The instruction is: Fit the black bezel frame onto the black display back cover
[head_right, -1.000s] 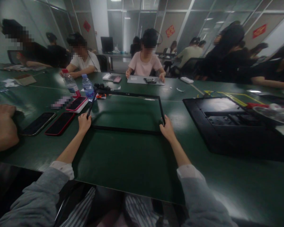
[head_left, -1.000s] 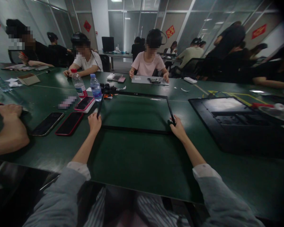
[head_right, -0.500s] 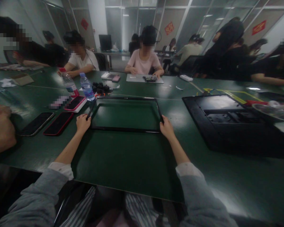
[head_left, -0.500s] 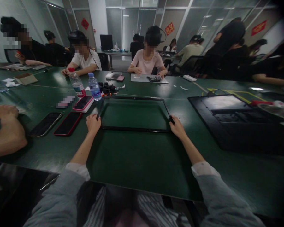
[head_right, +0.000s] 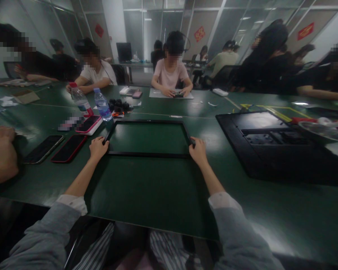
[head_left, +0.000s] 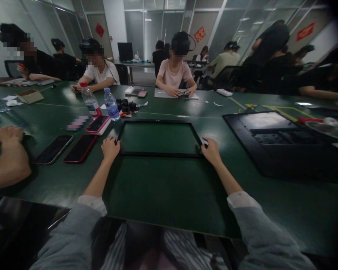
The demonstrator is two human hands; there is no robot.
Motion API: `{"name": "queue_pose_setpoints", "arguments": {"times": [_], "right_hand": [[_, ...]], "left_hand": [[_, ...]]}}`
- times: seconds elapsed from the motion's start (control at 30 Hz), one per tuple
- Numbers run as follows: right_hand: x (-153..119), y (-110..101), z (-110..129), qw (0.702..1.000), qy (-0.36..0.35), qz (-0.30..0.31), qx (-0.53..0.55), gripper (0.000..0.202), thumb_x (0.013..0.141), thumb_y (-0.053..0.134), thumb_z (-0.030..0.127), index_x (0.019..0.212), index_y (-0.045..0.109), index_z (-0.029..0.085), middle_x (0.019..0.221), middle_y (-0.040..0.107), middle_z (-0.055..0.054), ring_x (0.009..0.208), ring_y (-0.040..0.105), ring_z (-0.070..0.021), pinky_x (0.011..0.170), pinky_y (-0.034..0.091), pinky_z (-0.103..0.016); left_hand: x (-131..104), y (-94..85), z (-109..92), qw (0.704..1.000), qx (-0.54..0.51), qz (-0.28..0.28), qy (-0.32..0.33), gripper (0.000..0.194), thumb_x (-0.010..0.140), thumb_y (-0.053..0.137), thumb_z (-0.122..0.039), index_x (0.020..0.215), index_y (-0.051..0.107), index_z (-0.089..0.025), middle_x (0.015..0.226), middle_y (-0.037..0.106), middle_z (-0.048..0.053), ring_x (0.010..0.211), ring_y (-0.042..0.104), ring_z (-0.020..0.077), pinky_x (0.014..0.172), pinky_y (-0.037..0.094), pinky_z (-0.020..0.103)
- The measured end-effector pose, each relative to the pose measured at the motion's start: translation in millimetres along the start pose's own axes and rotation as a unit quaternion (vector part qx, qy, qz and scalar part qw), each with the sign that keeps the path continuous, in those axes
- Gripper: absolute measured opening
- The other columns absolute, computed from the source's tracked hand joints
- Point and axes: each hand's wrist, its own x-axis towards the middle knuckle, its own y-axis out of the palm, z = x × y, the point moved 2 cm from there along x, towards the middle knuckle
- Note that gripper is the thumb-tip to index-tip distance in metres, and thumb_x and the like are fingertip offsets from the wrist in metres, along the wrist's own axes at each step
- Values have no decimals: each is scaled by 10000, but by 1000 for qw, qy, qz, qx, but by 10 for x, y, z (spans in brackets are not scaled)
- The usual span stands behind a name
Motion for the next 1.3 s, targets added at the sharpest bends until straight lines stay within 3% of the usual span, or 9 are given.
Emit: {"name": "queue_pose_setpoints", "arguments": {"times": [0.13, 0.23, 0.47, 0.6, 1.0, 1.3], "right_hand": [[-20, -85, 48, 998, 40, -35, 18, 470, 802, 474, 248, 1197, 706, 141, 1017, 731, -156, 974, 685, -300, 971, 549, -509], [-45, -114, 50, 996, 69, -37, 38, 440, 820, 476, 261, 1182, 711, 176, 986, 745, -125, 902, 703, -272, 926, 564, -478], [-47, -43, -18, 992, 63, -8, 113, 460, 826, 486, 249, 1237, 678, 171, 1152, 745, -153, 1115, 712, -287, 1030, 555, -498], [-42, 23, -47, 995, 39, 26, 93, 492, 850, 517, 285, 1314, 639, 173, 1304, 692, -165, 1236, 658, -303, 1116, 501, -532], [-53, 49, -32, 999, -2, 37, 25, 544, 877, 517, 355, 1366, 611, 137, 1367, 663, -198, 1290, 621, -352, 1142, 461, -578], [-76, 32, -28, 998, -4, 54, 16, 567, 915, 498, 377, 1403, 586, 102, 1412, 629, -219, 1340, 588, -342, 1174, 438, -538]], "left_hand": [[-11, -5, -21, 1000, 1, -1, -6, 391, 948, 566, -329, 1288, 708, -200, 1471, 606, 179, 1389, 478, 412, 1118, 420, 633], [-11, -8, -18, 1000, -5, -6, -9, 383, 944, 572, -326, 1287, 710, -226, 1460, 619, 159, 1386, 483, 400, 1120, 422, 617], [8, -29, -20, 1000, -26, 4, -17, 390, 949, 588, -382, 1281, 725, -230, 1461, 633, 139, 1375, 482, 422, 1105, 419, 652], [8, -27, -36, 999, -29, 19, -7, 424, 973, 562, -435, 1310, 715, -230, 1477, 625, 144, 1396, 466, 420, 1128, 383, 665], [-5, -37, -89, 999, -15, 44, -12, 529, 989, 506, -527, 1411, 660, -247, 1539, 576, 138, 1451, 411, 415, 1163, 334, 659], [10, 2, -57, 999, 13, 49, -16, 577, 1005, 455, -550, 1462, 620, -240, 1569, 551, 121, 1459, 403, 391, 1182, 332, 632]]}}
